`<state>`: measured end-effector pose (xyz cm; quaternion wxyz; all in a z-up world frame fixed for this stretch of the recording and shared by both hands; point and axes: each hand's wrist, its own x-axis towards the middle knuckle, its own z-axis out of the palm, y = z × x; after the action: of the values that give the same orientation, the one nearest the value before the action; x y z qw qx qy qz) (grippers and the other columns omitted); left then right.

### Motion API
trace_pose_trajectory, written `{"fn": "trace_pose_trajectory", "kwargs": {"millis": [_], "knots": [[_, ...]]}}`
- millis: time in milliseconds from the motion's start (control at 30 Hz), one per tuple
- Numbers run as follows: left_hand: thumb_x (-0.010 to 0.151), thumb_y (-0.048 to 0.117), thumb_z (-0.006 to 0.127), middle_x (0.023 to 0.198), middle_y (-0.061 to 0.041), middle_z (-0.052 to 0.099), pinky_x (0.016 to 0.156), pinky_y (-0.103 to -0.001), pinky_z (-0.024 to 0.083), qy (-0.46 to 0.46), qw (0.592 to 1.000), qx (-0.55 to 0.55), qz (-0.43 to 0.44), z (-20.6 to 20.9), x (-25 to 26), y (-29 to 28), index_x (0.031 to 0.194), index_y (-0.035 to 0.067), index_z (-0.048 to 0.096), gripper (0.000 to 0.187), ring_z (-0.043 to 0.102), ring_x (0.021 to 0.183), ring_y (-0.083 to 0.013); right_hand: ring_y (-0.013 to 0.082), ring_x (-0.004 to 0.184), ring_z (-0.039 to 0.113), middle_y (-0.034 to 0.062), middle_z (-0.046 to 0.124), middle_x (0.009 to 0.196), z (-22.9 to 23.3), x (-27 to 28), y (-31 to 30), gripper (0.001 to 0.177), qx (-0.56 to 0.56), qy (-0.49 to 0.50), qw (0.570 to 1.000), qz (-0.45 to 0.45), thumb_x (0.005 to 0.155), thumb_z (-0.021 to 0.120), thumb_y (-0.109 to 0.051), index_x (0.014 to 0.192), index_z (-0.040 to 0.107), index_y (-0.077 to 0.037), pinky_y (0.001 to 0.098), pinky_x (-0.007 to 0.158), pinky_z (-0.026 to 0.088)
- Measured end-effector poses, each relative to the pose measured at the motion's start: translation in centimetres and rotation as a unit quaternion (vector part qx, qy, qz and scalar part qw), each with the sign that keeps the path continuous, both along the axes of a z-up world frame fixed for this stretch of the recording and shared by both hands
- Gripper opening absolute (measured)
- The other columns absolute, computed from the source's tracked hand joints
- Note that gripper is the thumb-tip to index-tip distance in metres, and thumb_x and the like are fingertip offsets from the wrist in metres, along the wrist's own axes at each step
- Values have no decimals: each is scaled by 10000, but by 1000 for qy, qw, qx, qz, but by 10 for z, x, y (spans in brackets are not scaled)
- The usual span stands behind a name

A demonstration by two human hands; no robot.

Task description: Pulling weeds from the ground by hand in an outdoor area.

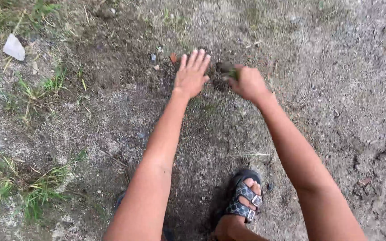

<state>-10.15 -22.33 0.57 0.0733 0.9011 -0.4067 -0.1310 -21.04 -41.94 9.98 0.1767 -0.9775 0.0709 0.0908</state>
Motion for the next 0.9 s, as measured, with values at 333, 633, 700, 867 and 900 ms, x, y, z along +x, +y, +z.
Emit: {"fn": "trace_pose_trajectory", "kwargs": {"millis": [333, 633, 700, 867, 900], "knots": [[1080, 485, 419, 1724, -169, 72, 1282, -536, 29, -40, 984, -39, 172, -14, 8, 105, 1647, 54, 141, 765, 42, 1592, -326, 140, 741, 729, 40, 712, 819, -95, -40, 118, 335, -219, 315, 904, 189, 1068, 499, -287, 979, 747, -81, 352, 664, 643], [1056, 444, 412, 1722, -131, 93, 1281, -520, 66, 42, 969, -60, 237, -6, 16, 135, 1641, 75, 174, 732, 77, 1592, -314, 305, 679, 709, 176, 696, 750, -50, -2, 106, 370, 102, 291, 951, -28, 989, 525, -314, 884, 717, -15, 487, 672, 592], [1078, 400, 375, 1720, -116, 164, 1285, -525, 85, 64, 967, -89, 229, -7, 24, 141, 1638, 116, 206, 650, 142, 1590, -295, 339, 725, 705, 150, 712, 787, -7, 31, 119, 337, 99, 257, 960, -45, 990, 483, -296, 913, 704, -55, 530, 647, 615], [1106, 379, 344, 1694, -133, 255, 1286, -528, 119, 53, 945, -170, 275, 26, 67, 161, 1623, 153, 287, 566, 232, 1567, -331, 327, 839, 743, 181, 735, 907, 30, 72, 201, 385, -38, 185, 977, 101, 982, 520, -339, 922, 726, -19, 499, 777, 594], [1116, 383, 347, 1687, -149, 273, 1288, -528, 134, 38, 933, -202, 294, 36, 76, 169, 1617, 158, 323, 550, 250, 1563, -351, 334, 907, 757, 194, 744, 996, 17, 79, 220, 344, -58, 164, 975, 138, 964, 533, -300, 969, 729, -18, 501, 799, 608]]}}
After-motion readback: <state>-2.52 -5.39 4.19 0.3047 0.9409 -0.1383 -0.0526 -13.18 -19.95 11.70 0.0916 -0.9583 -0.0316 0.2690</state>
